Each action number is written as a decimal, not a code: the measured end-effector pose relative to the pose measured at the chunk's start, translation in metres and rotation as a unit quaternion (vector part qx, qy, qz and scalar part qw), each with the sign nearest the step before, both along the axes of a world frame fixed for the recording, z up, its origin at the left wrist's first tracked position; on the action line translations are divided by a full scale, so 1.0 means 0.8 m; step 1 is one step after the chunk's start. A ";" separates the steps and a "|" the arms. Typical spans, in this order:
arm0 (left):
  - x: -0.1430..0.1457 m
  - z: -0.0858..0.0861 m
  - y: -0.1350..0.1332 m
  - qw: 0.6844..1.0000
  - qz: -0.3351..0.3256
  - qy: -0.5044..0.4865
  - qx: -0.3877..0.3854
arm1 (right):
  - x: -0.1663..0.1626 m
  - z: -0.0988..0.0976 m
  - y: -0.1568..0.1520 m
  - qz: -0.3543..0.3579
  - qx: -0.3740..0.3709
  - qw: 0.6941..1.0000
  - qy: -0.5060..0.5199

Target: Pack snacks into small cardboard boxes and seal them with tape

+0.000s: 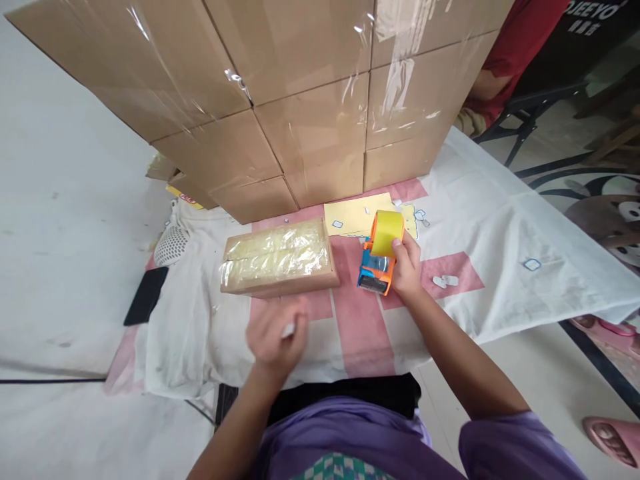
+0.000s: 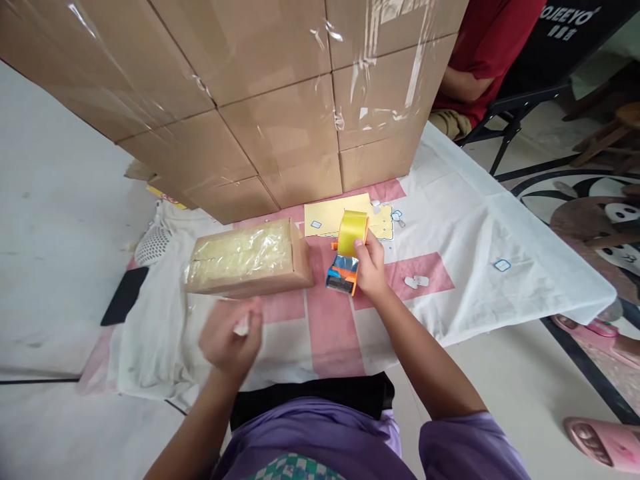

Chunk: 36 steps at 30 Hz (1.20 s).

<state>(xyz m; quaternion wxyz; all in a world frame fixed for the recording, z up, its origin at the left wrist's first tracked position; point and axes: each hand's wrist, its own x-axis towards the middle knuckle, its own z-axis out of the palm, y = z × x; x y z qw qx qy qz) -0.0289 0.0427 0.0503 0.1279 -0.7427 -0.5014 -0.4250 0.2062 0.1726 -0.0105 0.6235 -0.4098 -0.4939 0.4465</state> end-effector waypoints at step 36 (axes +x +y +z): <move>0.106 -0.040 0.018 0.700 -0.085 -0.488 -0.514 | -0.003 0.019 -0.009 -0.119 0.087 0.976 -0.163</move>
